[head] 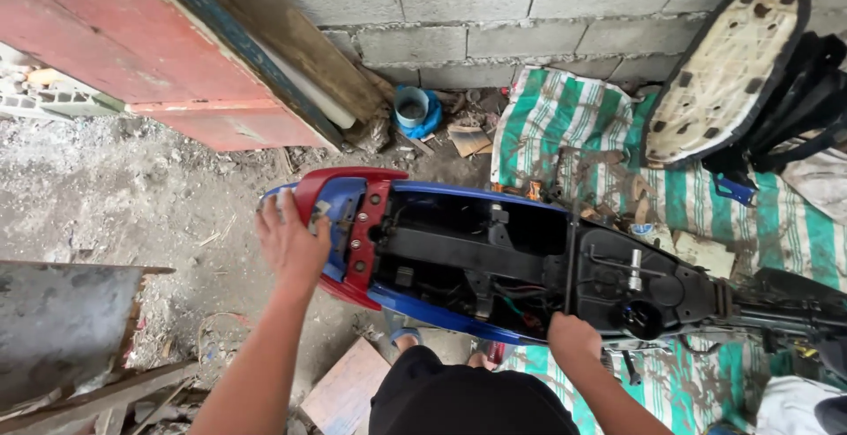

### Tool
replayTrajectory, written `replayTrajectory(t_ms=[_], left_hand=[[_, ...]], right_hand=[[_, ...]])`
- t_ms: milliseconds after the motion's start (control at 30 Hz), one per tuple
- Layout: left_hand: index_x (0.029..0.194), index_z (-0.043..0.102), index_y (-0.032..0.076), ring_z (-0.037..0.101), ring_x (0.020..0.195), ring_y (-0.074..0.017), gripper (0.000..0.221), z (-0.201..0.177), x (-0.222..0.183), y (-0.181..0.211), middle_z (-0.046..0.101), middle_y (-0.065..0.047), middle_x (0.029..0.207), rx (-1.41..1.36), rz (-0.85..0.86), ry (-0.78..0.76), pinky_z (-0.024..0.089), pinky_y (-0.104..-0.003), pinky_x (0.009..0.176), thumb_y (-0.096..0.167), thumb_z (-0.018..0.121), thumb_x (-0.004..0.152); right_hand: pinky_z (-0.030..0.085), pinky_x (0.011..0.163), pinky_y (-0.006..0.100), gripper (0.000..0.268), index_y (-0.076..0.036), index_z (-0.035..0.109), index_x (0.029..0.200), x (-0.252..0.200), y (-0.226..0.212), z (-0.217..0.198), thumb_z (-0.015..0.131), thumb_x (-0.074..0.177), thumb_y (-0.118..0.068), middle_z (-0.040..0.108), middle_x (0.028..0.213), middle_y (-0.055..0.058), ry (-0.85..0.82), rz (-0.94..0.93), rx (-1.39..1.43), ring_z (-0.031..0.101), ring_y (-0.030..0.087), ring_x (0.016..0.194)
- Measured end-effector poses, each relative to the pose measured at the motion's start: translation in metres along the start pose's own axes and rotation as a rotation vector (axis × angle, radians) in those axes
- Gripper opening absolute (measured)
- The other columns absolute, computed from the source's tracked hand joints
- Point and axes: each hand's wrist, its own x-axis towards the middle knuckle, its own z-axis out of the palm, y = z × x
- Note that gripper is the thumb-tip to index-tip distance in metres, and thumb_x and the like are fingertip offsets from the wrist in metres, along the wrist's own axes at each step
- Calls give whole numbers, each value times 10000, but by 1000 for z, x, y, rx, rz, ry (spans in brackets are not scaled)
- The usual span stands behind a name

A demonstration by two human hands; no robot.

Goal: Installing and securing the rear fairing components of a motorcycle using a T-handle wrench.

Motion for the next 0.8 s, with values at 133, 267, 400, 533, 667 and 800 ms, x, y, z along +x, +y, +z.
replayTrajectory(t_ms=[133,267,400,533,667,800], left_hand=[[1723,297,179,252,1642,-435,915,20,11,-17,353,-145,1771,-9,68,79,273,-605,1346,542,683,977],[1709,332,161,252,1647,-463,871,31,10,-24,345,-173,1781,-68,140,83,319,-664,1298,506,676,987],[1735,326,152,246,1657,-447,860,34,13,-26,343,-152,1794,-96,200,49,287,-620,1310,501,633,1012],[1716,402,130,328,1621,-451,806,56,20,-38,444,-146,1742,-129,296,145,321,-589,1282,431,644,1009],[1747,337,162,312,1641,-439,888,57,21,-37,445,-137,1736,-122,277,65,279,-595,1302,522,625,989],[1723,435,155,396,1575,-376,970,59,18,-38,550,-92,1613,-110,319,132,331,-548,1242,544,765,899]], right_hand=[[646,868,557,348,-184,686,1255,-26,6,-7,420,1042,-116,751,1231,107,157,31,99,782,403,1123],[645,809,547,543,-296,483,1611,-76,11,-60,486,1070,-347,835,1144,112,246,99,200,832,403,975],[453,448,274,545,-212,531,1680,-175,-23,-186,610,1141,-195,749,729,97,157,49,632,538,163,545],[401,473,249,408,-267,768,1514,-186,-49,-269,620,1141,-194,791,721,100,126,-59,606,551,171,536],[569,798,341,498,-219,863,1410,-192,-110,-332,495,1075,-253,959,1145,42,106,-329,485,692,177,727],[649,988,484,448,-80,904,1326,-178,-137,-338,557,1045,-124,921,1161,211,121,-438,534,847,383,1125]])
